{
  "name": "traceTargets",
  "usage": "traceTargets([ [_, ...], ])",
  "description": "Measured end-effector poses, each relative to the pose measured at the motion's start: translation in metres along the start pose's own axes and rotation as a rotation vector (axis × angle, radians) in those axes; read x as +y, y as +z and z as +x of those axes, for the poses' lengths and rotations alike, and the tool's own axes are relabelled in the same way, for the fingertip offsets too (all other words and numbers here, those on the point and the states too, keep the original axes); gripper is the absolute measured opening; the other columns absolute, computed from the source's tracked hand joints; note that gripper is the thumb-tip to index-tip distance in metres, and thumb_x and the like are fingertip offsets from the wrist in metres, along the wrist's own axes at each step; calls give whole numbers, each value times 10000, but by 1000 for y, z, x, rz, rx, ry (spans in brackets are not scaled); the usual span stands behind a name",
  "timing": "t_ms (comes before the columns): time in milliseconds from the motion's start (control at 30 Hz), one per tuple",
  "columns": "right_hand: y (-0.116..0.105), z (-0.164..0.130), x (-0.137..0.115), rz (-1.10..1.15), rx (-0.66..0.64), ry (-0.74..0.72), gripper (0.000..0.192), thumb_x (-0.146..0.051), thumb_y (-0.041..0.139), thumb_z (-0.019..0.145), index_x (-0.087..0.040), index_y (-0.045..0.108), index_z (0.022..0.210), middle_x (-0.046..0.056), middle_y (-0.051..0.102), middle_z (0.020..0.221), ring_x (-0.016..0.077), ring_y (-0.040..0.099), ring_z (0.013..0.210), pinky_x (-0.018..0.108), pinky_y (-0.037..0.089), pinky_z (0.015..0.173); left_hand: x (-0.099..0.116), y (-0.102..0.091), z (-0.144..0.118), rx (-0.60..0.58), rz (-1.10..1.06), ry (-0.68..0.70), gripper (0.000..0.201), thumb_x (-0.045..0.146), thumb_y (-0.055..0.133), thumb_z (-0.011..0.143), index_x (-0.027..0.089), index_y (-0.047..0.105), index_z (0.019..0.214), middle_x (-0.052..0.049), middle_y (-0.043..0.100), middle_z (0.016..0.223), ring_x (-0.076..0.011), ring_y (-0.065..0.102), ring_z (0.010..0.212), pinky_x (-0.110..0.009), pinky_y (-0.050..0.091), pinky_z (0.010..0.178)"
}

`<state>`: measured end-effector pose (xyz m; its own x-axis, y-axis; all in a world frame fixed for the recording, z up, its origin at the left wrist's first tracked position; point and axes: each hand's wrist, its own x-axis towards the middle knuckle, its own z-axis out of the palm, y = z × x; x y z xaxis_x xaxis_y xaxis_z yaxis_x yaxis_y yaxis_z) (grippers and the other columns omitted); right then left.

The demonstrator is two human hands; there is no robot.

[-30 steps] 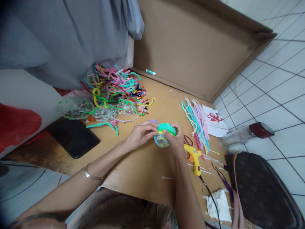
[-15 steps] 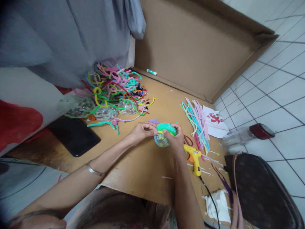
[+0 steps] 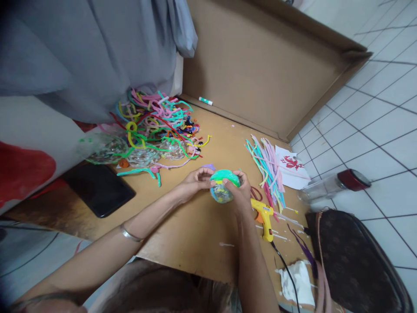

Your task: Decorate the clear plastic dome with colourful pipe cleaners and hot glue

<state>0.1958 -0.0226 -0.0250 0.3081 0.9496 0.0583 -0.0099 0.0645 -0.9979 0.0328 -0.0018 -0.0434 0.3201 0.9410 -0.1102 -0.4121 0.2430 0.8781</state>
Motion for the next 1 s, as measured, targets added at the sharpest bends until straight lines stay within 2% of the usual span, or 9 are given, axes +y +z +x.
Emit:
traceTargets([
  [133, 0, -1, 1, 75, -15, -17, 443, -333, 814, 541, -232, 560, 890, -25, 590, 848, 145, 543, 756, 278, 462, 690, -3, 3, -1, -77, -38, -3, 616, 397, 894, 536, 147, 618, 1027, -80, 681, 1050, -203, 625, 997, -356, 465, 942],
  [300, 1, 0, 8, 128, -69, -2, 446, -358, 814, 566, -243, 545, 902, -25, 596, 857, 145, 563, 739, 279, 470, 683, -7, 1, -2, -94, 60, 49, 669, 466, 821, 639, 158, 582, 1183, -116, 624, 1238, -267, 567, 1169, -402, 441, 1011],
  [467, 2, 2, 12, 110, -132, -9, 450, -339, 810, 577, -245, 542, 926, -9, 590, 924, 164, 571, 821, 297, 485, 744, -3, -8, 1, -95, 261, 171, 660, 415, 751, 723, 129, 546, 1281, -150, 565, 1334, -287, 547, 1212, -437, 410, 1064],
  [667, -2, 2, 10, -7, -186, -60, 476, -341, 821, 591, -252, 546, 969, 5, 589, 996, 187, 568, 926, 306, 476, 802, -1, -9, 0, -99, 379, 231, 618, 364, 726, 742, 119, 568, 1287, -152, 590, 1323, -292, 537, 1248, -442, 385, 1097],
  [833, -3, 2, 9, -65, -177, -87, 495, -327, 822, 581, -252, 544, 984, -1, 589, 980, 188, 565, 930, 314, 468, 819, 0, -6, -2, -96, 351, 204, 663, 371, 758, 719, 119, 569, 1302, -156, 590, 1335, -295, 556, 1230, -447, 404, 1085],
  [1000, -2, 3, 10, -78, -134, -88, 511, -348, 821, 564, -244, 523, 966, 1, 584, 946, 184, 564, 888, 306, 474, 771, 6, -6, -5, -171, 263, 126, 813, 372, 846, 619, 134, 549, 1338, -151, 598, 1328, -300, 570, 1213, -456, 426, 1065],
])
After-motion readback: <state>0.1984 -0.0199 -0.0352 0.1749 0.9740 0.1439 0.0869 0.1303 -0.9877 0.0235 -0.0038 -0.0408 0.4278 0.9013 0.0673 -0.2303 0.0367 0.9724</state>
